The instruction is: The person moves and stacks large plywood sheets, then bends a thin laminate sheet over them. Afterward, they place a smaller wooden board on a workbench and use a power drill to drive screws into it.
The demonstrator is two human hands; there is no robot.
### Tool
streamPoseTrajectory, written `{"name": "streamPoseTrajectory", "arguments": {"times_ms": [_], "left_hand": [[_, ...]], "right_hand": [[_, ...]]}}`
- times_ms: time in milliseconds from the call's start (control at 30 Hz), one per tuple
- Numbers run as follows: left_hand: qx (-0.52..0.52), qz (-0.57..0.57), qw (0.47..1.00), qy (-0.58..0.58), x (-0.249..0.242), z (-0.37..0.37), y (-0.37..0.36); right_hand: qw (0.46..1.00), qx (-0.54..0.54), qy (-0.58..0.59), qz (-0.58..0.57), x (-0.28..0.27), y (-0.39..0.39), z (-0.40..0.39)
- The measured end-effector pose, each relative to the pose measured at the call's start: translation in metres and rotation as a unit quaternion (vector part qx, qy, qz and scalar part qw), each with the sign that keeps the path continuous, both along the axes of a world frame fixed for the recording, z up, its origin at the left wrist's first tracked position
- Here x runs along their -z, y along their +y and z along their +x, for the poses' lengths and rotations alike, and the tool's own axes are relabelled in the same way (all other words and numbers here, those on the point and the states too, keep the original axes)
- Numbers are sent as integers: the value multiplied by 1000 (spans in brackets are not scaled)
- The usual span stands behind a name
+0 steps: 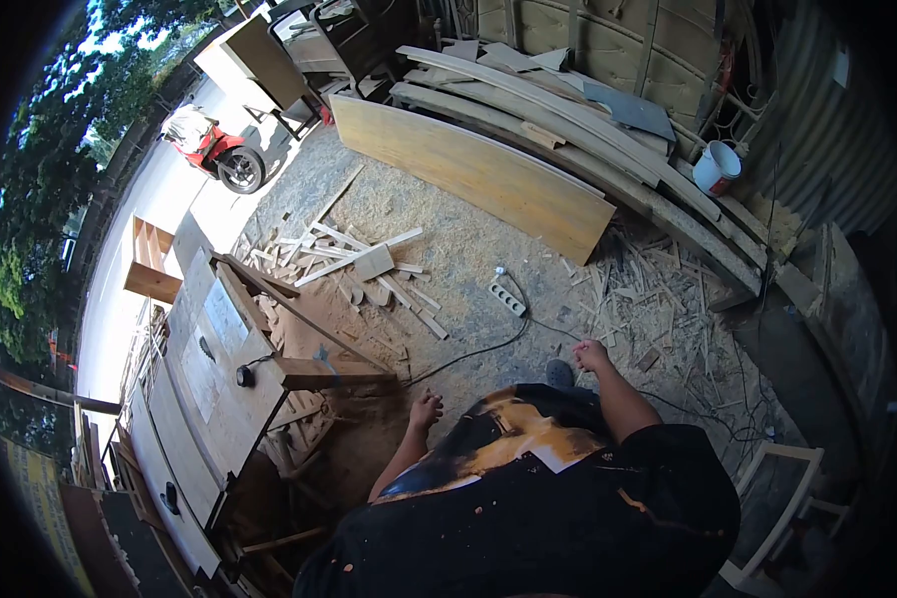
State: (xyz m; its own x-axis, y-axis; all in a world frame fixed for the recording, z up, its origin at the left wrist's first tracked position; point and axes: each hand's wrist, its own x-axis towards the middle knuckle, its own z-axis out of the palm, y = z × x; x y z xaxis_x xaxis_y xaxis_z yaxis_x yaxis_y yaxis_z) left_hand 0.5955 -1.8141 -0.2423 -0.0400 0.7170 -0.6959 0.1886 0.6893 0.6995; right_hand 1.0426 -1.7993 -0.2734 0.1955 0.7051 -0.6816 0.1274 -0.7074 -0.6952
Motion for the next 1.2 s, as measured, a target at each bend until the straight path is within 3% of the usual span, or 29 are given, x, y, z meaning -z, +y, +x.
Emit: {"name": "streamPoseTrajectory", "arguments": {"times_ms": [100, 233, 333, 367, 467, 533, 567, 600, 633, 667, 767, 1033, 1067, 1167, 1200], "left_hand": [[-8, -12, 1000, 18, -18, 8, 12], [-3, 77, 997, -8, -54, 32, 55], [7, 231, 971, -58, -133, 62, 114], [11, 285, 954, -92, -188, 80, 126], [153, 516, 835, -117, -346, 123, 133], [315, 648, 689, -80, -453, 150, 101], [382, 657, 637, -127, -494, 161, 79], [435, 687, 547, -201, -520, 174, 67], [358, 654, 559, -362, -534, 197, 39], [350, 657, 561, -363, -528, 200, 28], [332, 654, 523, -435, -510, 214, -1], [389, 619, 351, -585, -507, 238, -18], [386, 606, 358, -596, -513, 233, -20], [335, 697, 517, -368, -546, 198, -6], [316, 741, 524, -277, -553, 193, -8]], "right_hand": [[1000, 12, 17, -10, -2, 0, -1], [1000, 2, 13, 1, -8, 10, -3], [1000, 3, 22, 2, -14, 16, -2], [1000, 2, 27, 7, -15, 17, -1], [1000, -11, 24, 0, -14, 22, -2], [999, -22, 36, 1, -14, 26, -2], [999, -33, 29, -1, 1, 31, 2], [994, -77, -42, 61, 30, 36, 7], [979, -119, -108, 121, 45, 35, 11], [978, -125, -113, 118, 34, 35, 12], [999, -15, 38, 35, -24, 32, 2], [999, 24, 22, -11, -22, 25, 15], [1000, 14, 17, -3, -17, 17, 15], [1000, 25, 8, 7, -14, 10, 23], [999, 22, 20, 11, -11, 13, 22]]}}
